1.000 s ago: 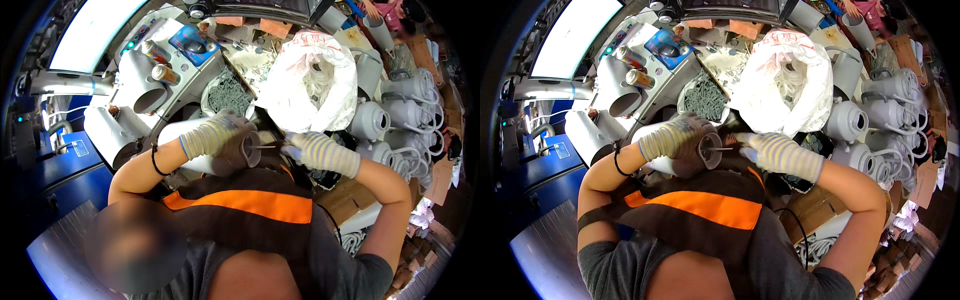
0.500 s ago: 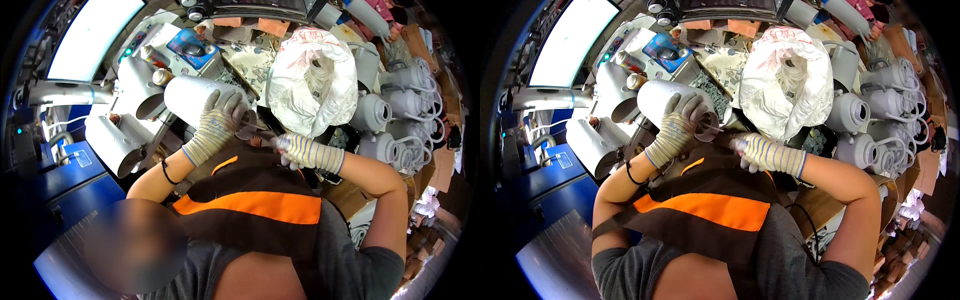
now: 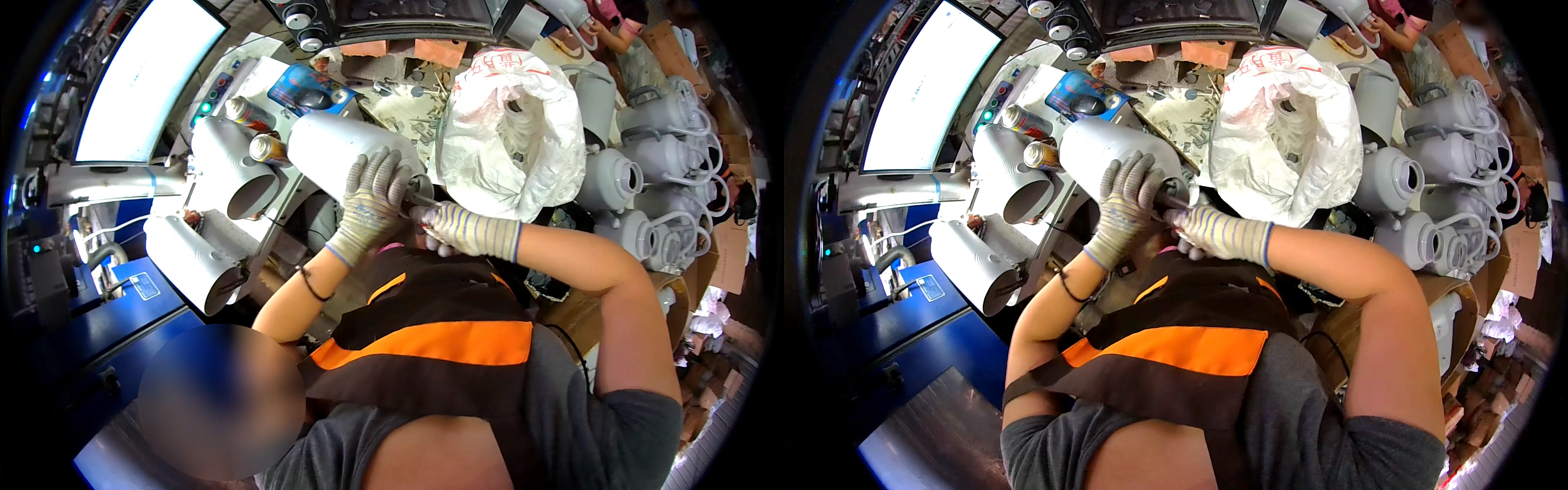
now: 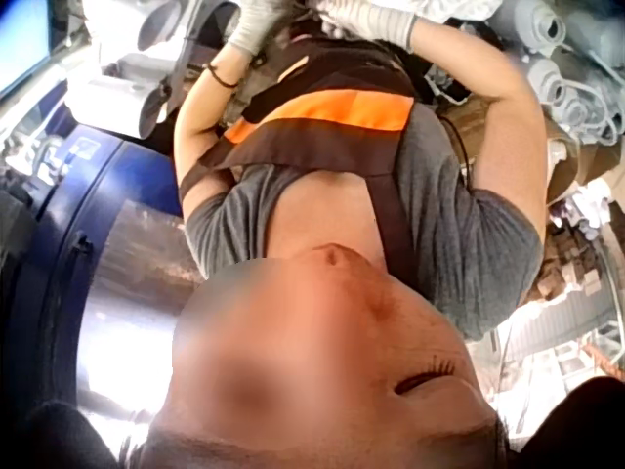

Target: The person operates an industrial injection molding machine, retrieves large plastic components from the mold, and performs secondary manual finishing tasks such as scraping edges, inserting smaller parts, and applying pressure to secure components at a workbench.

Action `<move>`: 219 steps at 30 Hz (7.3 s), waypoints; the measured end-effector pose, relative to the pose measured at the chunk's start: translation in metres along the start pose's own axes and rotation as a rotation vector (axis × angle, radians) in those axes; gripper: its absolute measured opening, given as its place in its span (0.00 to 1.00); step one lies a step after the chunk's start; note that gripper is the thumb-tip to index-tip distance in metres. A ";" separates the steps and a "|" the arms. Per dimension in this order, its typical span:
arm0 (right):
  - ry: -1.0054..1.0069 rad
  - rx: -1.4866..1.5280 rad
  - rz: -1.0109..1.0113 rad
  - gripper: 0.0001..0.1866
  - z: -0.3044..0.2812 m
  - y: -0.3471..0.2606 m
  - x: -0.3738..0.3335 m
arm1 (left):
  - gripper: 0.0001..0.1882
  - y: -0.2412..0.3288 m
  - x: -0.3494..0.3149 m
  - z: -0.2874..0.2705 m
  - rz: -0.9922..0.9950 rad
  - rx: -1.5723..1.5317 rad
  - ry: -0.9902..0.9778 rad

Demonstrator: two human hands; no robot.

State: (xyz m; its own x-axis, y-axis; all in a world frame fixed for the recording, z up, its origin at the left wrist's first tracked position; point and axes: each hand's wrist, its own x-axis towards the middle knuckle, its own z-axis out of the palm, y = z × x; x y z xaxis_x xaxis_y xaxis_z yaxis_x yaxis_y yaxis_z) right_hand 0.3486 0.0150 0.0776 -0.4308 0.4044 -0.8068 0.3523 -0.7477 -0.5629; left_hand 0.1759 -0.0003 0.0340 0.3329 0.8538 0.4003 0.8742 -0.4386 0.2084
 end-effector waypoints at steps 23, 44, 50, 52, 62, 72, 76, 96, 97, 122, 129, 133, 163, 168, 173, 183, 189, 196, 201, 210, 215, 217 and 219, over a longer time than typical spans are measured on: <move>0.998 -0.879 -0.306 0.14 -0.258 0.050 0.110 | 0.15 0.015 0.106 -0.097 -0.020 -0.346 0.193; 0.745 -1.214 -1.033 0.12 -0.149 -0.077 -0.106 | 0.07 0.104 0.144 -0.055 0.421 -0.097 -0.195; 0.696 -0.972 -1.141 0.11 -0.157 -0.073 -0.086 | 0.05 0.089 0.155 -0.054 0.473 -0.059 -0.174; 0.559 -1.028 -1.042 0.12 -0.161 -0.075 -0.087 | 0.05 0.089 0.156 -0.050 0.463 -0.049 -0.240; 0.920 -1.554 -0.651 0.16 -0.128 -0.080 -0.088 | 0.13 0.108 0.168 -0.054 0.300 -0.188 -0.533; 0.598 -1.685 -0.404 0.26 -0.124 -0.120 -0.080 | 0.07 0.088 0.138 -0.041 0.300 -0.185 -0.295; 0.091 -0.533 -0.559 0.20 -0.138 -0.162 -0.028 | 0.19 0.012 0.107 -0.065 -0.081 -0.277 -0.027; -0.074 -0.431 -0.690 0.17 -0.051 -0.259 0.172 | 0.13 -0.143 -0.072 -0.164 -1.115 -1.101 0.778; -0.217 -0.351 -0.600 0.19 -0.038 -0.229 0.142 | 0.11 -0.168 -0.091 -0.158 -1.122 -1.116 0.755; 0.143 -0.081 -0.595 0.10 -0.019 0.059 -0.054 | 0.25 -0.136 -0.016 -0.058 -1.262 -1.527 0.475; 0.149 -0.115 -0.531 0.12 -0.024 0.068 -0.053 | 0.23 -0.127 -0.016 -0.055 -1.251 -1.524 0.506; 0.320 -0.668 -0.797 0.18 -0.017 0.064 -0.065 | 0.28 -0.132 -0.016 -0.049 -1.201 -1.545 0.529; 0.408 -0.529 -0.657 0.27 -0.037 0.060 -0.051 | 0.25 -0.113 -0.010 -0.082 -1.125 -1.536 0.524; 0.191 -0.178 -0.494 0.15 -0.031 0.064 -0.063 | 0.26 -0.112 -0.011 -0.079 -1.159 -1.476 0.527; 0.181 0.079 -0.377 0.11 -0.016 0.057 -0.072 | 0.26 -0.117 -0.019 -0.074 -1.182 -1.514 0.556; 0.343 -0.746 -0.848 0.14 -0.012 0.063 -0.080 | 0.22 -0.106 -0.018 -0.078 -1.102 -1.712 0.569; 0.243 -0.912 -0.956 0.22 -0.024 0.065 -0.077 | 0.20 -0.102 -0.023 -0.081 -1.097 -1.806 0.607; 0.160 -0.902 -1.028 0.22 -0.032 0.070 -0.060 | 0.25 -0.108 -0.034 -0.072 -1.164 -1.870 0.620; 0.225 -0.758 -0.935 0.20 -0.028 0.070 -0.058 | 0.24 -0.109 -0.042 -0.073 -1.155 -1.917 0.664; 0.159 -0.255 -0.387 0.13 -0.024 0.047 -0.064 | 0.22 -0.109 -0.039 -0.073 -1.125 -1.865 0.640; 0.248 -0.449 -0.393 0.15 -0.007 0.042 -0.072 | 0.27 -0.118 -0.044 -0.067 -1.129 -1.752 0.607; 0.225 -0.262 -0.260 0.14 -0.009 0.039 -0.068 | 0.25 -0.115 -0.044 -0.070 -1.128 -1.604 0.642; 0.185 0.098 -0.005 0.12 -0.010 0.029 -0.067 | 0.24 -0.109 -0.037 -0.082 -1.114 -1.510 0.657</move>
State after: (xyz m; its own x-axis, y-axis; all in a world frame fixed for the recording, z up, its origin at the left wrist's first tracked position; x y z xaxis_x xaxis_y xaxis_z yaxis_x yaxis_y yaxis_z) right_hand 0.3960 -0.0289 0.1136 -0.2694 0.4916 -0.8281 0.2638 -0.7893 -0.5544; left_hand 0.0397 -0.0075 0.0693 -0.5166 0.8085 -0.2819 -0.5048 -0.0216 0.8630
